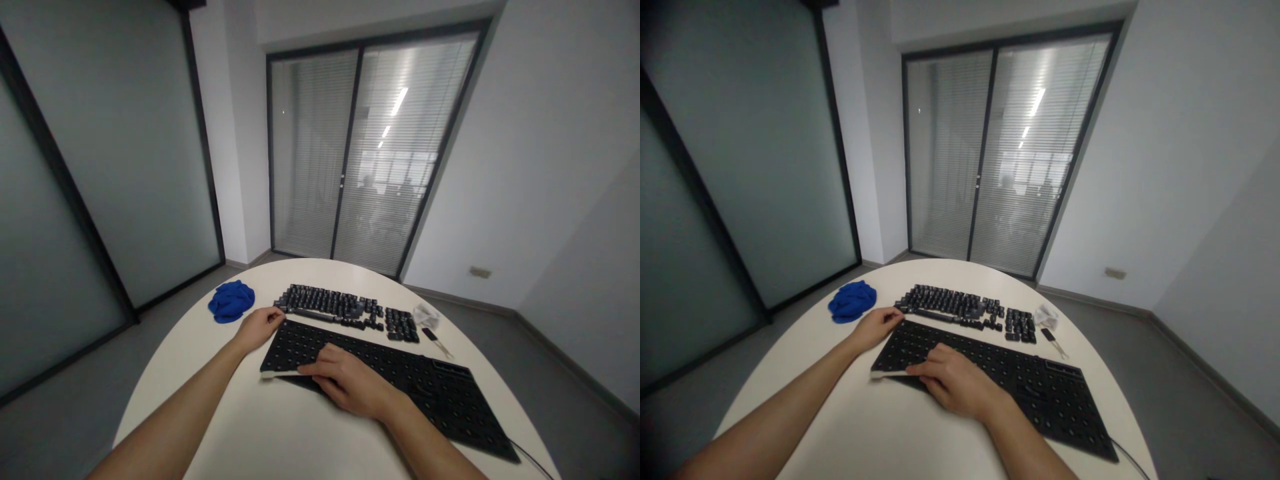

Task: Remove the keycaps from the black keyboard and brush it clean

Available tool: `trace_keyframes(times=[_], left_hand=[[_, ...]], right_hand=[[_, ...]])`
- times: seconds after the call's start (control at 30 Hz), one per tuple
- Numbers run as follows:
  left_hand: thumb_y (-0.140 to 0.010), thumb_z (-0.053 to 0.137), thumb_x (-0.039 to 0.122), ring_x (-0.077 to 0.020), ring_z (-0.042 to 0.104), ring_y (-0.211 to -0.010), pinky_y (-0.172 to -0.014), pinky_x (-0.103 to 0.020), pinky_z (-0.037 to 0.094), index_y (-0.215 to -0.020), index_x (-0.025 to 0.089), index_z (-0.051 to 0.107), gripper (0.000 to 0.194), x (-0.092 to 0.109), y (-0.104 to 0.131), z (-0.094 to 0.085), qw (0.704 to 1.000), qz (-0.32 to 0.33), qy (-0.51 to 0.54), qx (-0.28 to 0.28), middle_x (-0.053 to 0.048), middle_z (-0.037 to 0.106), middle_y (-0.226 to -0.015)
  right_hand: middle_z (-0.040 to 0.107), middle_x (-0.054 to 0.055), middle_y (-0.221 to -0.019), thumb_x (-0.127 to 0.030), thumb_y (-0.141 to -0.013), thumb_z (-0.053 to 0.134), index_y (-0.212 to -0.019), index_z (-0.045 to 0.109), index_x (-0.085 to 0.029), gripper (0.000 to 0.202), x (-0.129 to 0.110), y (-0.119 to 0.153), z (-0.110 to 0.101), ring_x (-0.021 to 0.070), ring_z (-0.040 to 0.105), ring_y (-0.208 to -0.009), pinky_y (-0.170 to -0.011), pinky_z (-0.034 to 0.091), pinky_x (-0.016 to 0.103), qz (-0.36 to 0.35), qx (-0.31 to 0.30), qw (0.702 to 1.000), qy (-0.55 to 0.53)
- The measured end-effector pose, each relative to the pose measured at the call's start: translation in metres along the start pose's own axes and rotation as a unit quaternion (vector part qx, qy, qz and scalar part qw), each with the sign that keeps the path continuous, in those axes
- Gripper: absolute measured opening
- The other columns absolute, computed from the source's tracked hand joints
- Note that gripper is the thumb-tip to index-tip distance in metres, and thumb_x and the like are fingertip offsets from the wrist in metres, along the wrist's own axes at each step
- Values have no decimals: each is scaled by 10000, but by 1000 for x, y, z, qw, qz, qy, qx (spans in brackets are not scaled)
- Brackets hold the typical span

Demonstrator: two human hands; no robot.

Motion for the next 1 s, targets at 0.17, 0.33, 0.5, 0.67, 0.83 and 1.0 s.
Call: trace_keyframes(times=[0.17, 0.33, 0.5, 0.67, 0.83, 1.0], left_hand=[[-866, 518, 472, -210, 663, -783, -722, -262, 444, -878, 227, 731, 325, 2, 1, 0, 1000, 2, 0, -4, -14, 741, -832], [-859, 525, 467, -213, 663, -787, -722, -263, 441, -873, 235, 736, 314, 3, 1, -2, 1000, 2, -4, -6, -8, 746, -844], [-860, 516, 462, -215, 664, -788, -721, -263, 444, -880, 232, 738, 320, 3, 0, -1, 1000, 2, -5, -6, -12, 747, -844], [-862, 514, 469, -220, 665, -799, -746, -270, 450, -884, 228, 736, 328, 3, 0, 0, 1000, 5, -3, -5, -17, 747, -854], [-858, 521, 465, -220, 665, -796, -736, -268, 447, -873, 228, 736, 320, 3, 0, -1, 1000, 3, -2, -7, -16, 748, -849], [-859, 523, 462, -216, 665, -792, -719, -264, 441, -875, 230, 733, 313, 6, 1, -1, 1000, 4, -4, -9, -10, 748, -849]], right_hand=[[643, 79, -967, -168, -973, 461, -1266, 626, -249, 346, 33, 4, -7, 213, 564, -937, -842, 469, 337, 105, 83, 989, 63], [640, 105, -1010, -175, -975, 442, -1255, 631, -194, 339, 67, 18, -18, 236, 585, -964, -877, 479, 369, 225, 163, 956, 95], [653, 65, -966, -189, -974, 457, -1269, 621, -258, 344, 27, 5, -11, 202, 573, -922, -827, 467, 312, 92, 74, 992, 53], [674, 41, -924, -195, -958, 483, -1233, 639, -270, 325, 2, 0, -3, 182, 579, -872, -810, 455, 298, 21, 23, 999, 37], [685, 74, -1009, -213, -978, 445, -1216, 650, -215, 314, 48, 13, -20, 198, 616, -950, -869, 468, 318, 170, 129, 974, 77], [701, 60, -1000, -214, -961, 460, -1198, 669, -228, 316, 47, 14, -23, 186, 641, -916, -841, 477, 296, 167, 130, 975, 67]])
Point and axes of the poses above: each hand's wrist, its own y-axis away from the middle knuckle, its own z-axis out of the palm, x = y × z, the point moved 7 cm from there along -y, towards the middle knuckle
